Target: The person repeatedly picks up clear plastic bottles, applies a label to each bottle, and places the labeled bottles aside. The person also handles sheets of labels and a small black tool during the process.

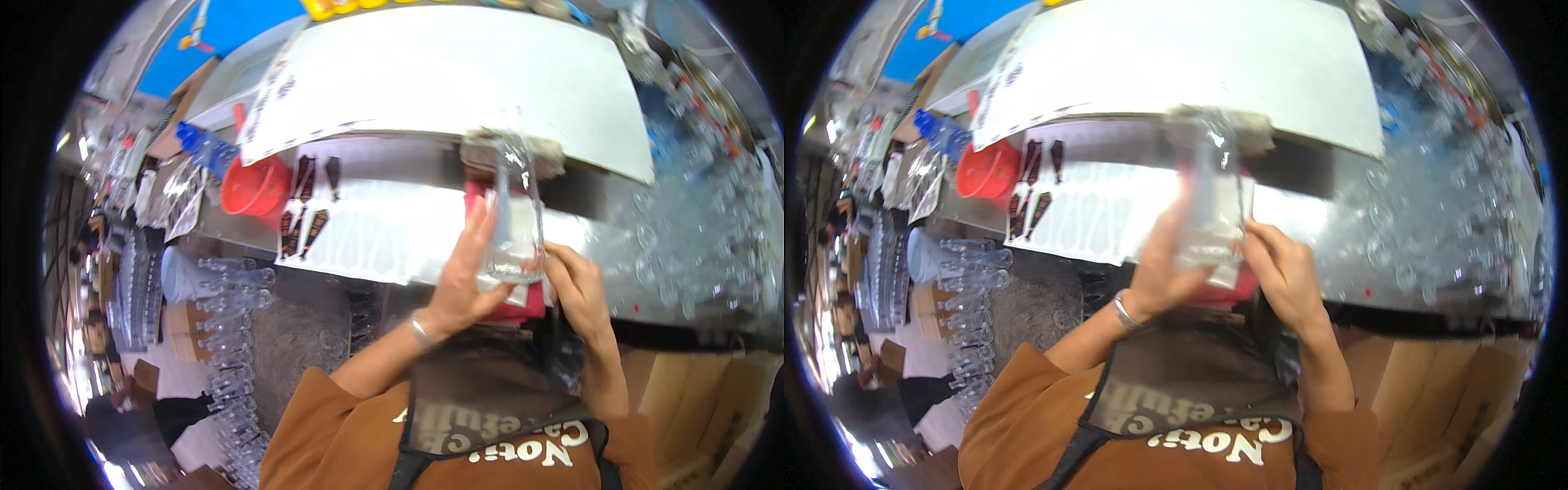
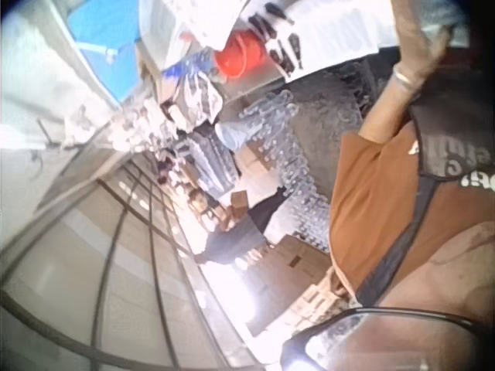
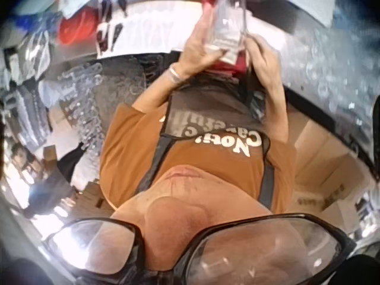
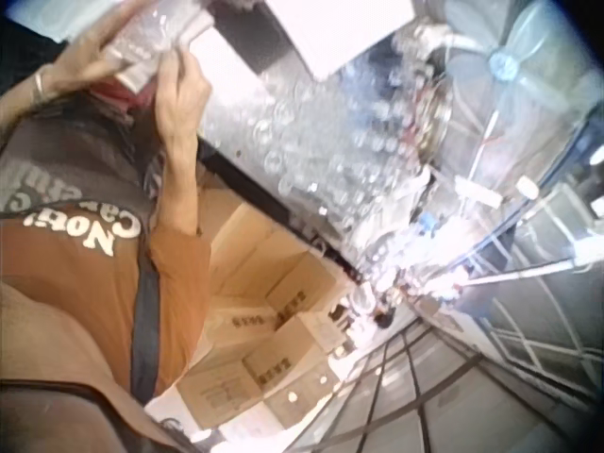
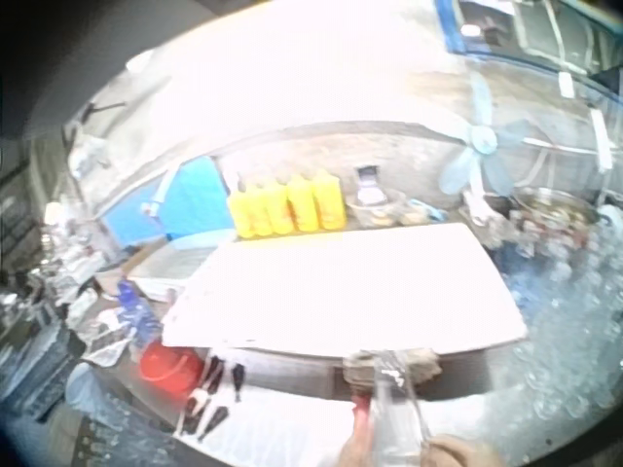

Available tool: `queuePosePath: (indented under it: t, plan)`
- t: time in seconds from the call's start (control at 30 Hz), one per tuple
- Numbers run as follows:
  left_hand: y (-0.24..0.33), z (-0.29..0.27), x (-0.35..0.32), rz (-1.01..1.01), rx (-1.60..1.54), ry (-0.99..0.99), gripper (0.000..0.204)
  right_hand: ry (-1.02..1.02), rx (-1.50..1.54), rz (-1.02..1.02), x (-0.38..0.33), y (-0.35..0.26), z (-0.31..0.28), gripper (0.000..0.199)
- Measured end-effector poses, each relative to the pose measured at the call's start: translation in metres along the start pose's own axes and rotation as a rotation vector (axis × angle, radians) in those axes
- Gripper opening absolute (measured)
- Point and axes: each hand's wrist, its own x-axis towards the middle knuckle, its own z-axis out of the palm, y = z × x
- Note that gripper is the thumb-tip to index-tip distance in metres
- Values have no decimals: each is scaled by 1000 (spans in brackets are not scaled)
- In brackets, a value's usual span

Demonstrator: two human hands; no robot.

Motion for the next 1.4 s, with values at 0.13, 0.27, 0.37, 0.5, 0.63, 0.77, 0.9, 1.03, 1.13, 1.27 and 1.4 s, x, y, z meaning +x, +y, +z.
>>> queuePosePath:
  t: [0.13, 0.27, 0.37, 0.5, 0.63, 0.77, 0.9, 1.03, 1.13, 1.27, 1.4]
  plan:
    - [-15, -14, -13, 30, 146, -128, 103, 21, -463, -76, -5, -10, 8, 35]
    - [-58, -93, 30, 189, 401, 98, 85, 58, -405, -59, -7, -7, -4, 30]
    - [-136, -200, 97, 101, 754, 431, 78, 123, -427, -9, -5, -4, -14, 29]
    - [-221, -304, 148, -434, 1031, 332, 85, 177, -350, -82, 5, 2, -10, 27]
    - [-215, -311, 164, -427, 1021, 120, 65, 192, -375, -76, 12, -2, -6, 27]
    - [-159, -264, 133, -231, 1114, 49, 62, 162, -417, -32, 10, -2, -11, 27]
    - [-127, -240, 93, -16, 1020, 108, 53, 148, -406, -72, 1, 3, -13, 28]
    - [-152, -268, 79, 151, 988, 152, 46, 59, -310, -112, -6, -1, -5, 49]
    - [-159, -271, 69, 93, 888, 193, 28, -28, -356, -149, -16, -7, -3, 71]
    - [-135, -237, 57, -279, 525, 344, 20, 41, -576, -299, -16, 6, 13, 77]
    - [-96, -174, 63, -219, -43, 333, 28, 167, -577, -290, -18, 16, 24, 71]
